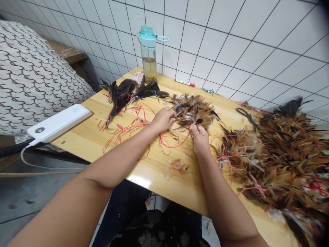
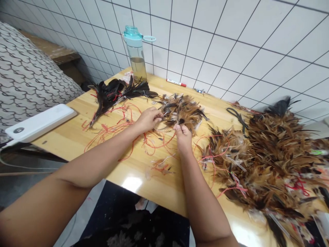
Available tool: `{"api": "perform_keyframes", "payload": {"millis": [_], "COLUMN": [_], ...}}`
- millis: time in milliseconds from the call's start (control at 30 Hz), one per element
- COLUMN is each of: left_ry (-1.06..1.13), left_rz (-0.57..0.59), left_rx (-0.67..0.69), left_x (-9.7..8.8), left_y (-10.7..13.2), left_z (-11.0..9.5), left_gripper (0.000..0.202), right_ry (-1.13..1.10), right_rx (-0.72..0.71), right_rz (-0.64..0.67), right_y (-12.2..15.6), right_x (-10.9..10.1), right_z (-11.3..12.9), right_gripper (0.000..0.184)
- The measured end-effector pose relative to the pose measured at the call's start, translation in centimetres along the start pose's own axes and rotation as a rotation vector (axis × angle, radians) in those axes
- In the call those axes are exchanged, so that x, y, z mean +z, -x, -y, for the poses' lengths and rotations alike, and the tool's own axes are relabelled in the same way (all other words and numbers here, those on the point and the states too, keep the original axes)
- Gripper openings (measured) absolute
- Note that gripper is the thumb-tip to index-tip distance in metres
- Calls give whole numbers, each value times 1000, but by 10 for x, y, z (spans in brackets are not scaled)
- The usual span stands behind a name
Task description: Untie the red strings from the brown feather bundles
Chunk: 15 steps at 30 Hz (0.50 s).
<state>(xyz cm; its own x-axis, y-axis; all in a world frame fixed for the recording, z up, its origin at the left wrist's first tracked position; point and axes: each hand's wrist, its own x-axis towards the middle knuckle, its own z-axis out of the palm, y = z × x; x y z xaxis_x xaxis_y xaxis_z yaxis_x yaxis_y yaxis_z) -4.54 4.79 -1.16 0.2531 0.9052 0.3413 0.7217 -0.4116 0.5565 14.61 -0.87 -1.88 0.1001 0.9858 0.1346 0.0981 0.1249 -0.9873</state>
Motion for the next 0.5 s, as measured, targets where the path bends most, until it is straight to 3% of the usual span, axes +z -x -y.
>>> {"api": "perform_keyframes", "payload": {"millis": [333,500], "left_ry": [-186,-191], "left_rz": [59,59], "left_rx": [131,165], "left_x": [10,4], "left_y": [1,1], "left_z": [-17,-13], "left_gripper": [20,18], "right_ry": [-226,-249], "right_rx": [45,37], "right_rz": [-47,-86], "right_y": [0,0], "right_x": [3,2], "right_z": [4,3], "right_gripper": [38,38]}}
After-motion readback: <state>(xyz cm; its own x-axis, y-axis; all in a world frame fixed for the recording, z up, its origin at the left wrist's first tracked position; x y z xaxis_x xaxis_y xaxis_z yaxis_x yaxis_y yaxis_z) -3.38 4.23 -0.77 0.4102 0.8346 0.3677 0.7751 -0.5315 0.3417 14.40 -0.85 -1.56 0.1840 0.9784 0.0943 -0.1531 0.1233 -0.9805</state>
